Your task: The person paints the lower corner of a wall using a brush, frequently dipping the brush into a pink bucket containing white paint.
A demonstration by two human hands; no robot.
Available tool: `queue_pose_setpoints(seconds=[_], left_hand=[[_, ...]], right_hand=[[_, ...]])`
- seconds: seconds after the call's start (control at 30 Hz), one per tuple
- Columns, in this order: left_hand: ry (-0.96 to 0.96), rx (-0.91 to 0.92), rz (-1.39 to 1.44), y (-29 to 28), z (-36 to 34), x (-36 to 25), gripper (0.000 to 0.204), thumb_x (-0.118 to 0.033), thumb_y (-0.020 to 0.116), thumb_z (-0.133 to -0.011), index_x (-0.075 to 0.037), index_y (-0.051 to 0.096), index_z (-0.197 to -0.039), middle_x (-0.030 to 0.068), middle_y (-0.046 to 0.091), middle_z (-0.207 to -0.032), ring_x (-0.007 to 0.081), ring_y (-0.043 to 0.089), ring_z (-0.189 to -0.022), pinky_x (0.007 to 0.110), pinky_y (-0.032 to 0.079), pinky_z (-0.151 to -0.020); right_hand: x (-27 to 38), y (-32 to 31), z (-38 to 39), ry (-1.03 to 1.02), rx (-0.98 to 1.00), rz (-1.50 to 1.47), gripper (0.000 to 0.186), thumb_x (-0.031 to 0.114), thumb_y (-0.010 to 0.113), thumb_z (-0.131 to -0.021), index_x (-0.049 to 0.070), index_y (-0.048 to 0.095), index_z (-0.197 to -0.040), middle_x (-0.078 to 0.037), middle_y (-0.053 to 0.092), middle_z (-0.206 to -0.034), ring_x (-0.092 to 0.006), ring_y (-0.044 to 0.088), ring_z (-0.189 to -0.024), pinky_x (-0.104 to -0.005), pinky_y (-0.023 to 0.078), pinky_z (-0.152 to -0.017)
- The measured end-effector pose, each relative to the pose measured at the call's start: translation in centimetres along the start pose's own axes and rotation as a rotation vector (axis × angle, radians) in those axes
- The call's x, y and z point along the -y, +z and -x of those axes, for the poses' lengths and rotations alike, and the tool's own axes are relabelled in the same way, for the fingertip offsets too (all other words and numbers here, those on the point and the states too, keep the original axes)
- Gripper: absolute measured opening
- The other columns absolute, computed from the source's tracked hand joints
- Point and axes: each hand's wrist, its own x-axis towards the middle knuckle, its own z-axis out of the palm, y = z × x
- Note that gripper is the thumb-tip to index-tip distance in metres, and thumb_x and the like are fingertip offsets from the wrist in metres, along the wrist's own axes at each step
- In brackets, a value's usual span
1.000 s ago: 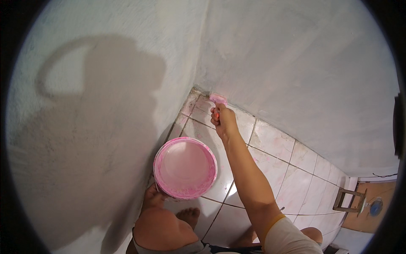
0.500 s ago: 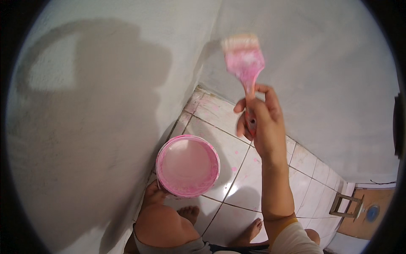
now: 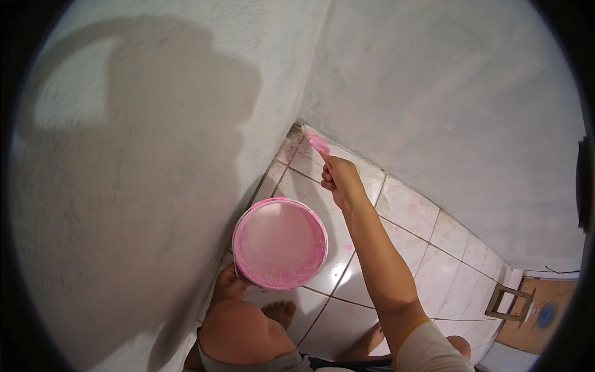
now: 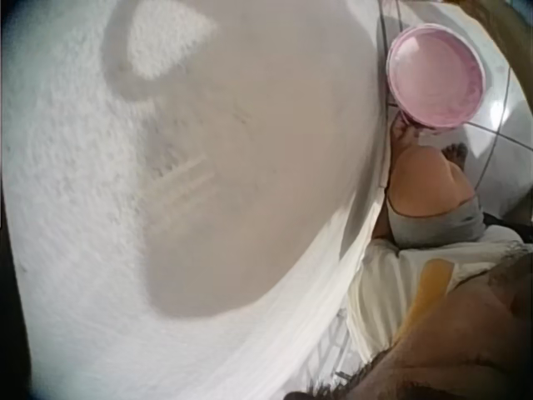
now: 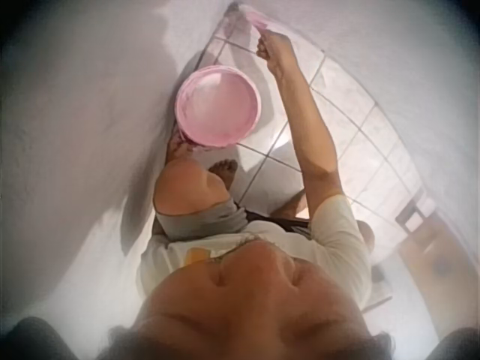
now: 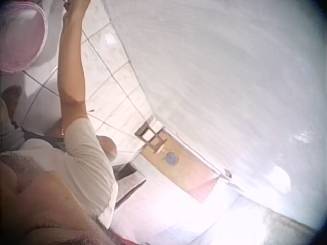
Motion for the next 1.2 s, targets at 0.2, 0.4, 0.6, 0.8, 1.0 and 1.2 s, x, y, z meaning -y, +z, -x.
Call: queue_pose_setpoints(seconds=[0.2,0.4,0.6,0.8,1.0,1.2], left_hand=[[-0.014,-0.006,-0.071,0.0,0.0,0.4,0.046,0.008,0.049,-0.082,0.000,0.053,-0.127,0.0101,0.058,-0.124,0.0218,0.057,-0.112,0.038,0.045,-0.097],[-0.006,0.023,-0.050,-0.6,-0.2,0.5,0.045,0.006,0.050,-0.084,0.000,0.052,-0.128,0.0106,0.055,-0.129,0.0209,0.055,-0.115,0.038,0.045,-0.098],[-0.022,0.023,-0.057,-0.8,-0.3,0.5,0.045,0.006,0.050,-0.084,0.000,0.052,-0.129,0.0105,0.054,-0.130,0.0204,0.055,-0.116,0.038,0.045,-0.098],[0.002,0.069,-0.061,-0.3,-0.2,0.1,0.046,0.005,0.051,-0.083,0.001,0.052,-0.128,0.0098,0.055,-0.128,0.0197,0.055,-0.114,0.036,0.045,-0.096],[-0.042,0.003,-0.101,-0.2,0.1,-0.2,0.046,0.003,0.053,-0.082,0.001,0.052,-0.129,0.0081,0.058,-0.122,0.0173,0.058,-0.107,0.033,0.046,-0.089],[-0.094,-0.114,-0.143,0.9,0.2,-0.9,0.031,0.008,0.050,-0.084,0.001,0.055,-0.113,0.0128,0.064,-0.111,0.0208,0.061,-0.106,0.038,0.045,-0.096]], right_hand=[[0.2,2.2,-3.3,-0.015,-0.131,-0.055,0.021,0.019,0.060,-0.090,0.004,0.047,-0.081,-0.003,0.045,-0.071,-0.0094,0.039,-0.055,-0.0257,0.033,-0.046],[4.6,5.4,2.6,-0.492,-0.234,0.100,0.031,0.020,0.060,-0.090,-0.006,0.054,-0.106,-0.002,0.048,-0.073,-0.0077,0.039,-0.055,-0.0238,0.034,-0.051],[4.9,2.5,6.9,-0.254,0.009,-0.102,0.015,0.015,0.056,-0.091,0.001,0.056,-0.094,-0.001,0.048,-0.071,-0.0104,0.043,-0.056,-0.0226,0.035,-0.052],[0.4,1.2,2.1,0.062,0.030,-0.229,0.025,0.020,0.048,-0.094,0.009,0.047,-0.072,-0.006,0.055,-0.071,-0.0118,0.041,-0.050,-0.0246,0.035,-0.050],[-1.6,1.8,-1.2,0.082,0.118,-0.177,0.025,0.022,0.046,-0.093,0.009,0.047,-0.072,-0.006,0.052,-0.067,-0.0129,0.034,-0.046,-0.0297,0.026,-0.046],[-1.6,4.0,-3.9,0.080,0.101,-0.159,0.024,0.022,0.047,-0.095,0.010,0.047,-0.074,-0.002,0.047,-0.065,-0.0101,0.027,-0.045,-0.0270,0.024,-0.045]])
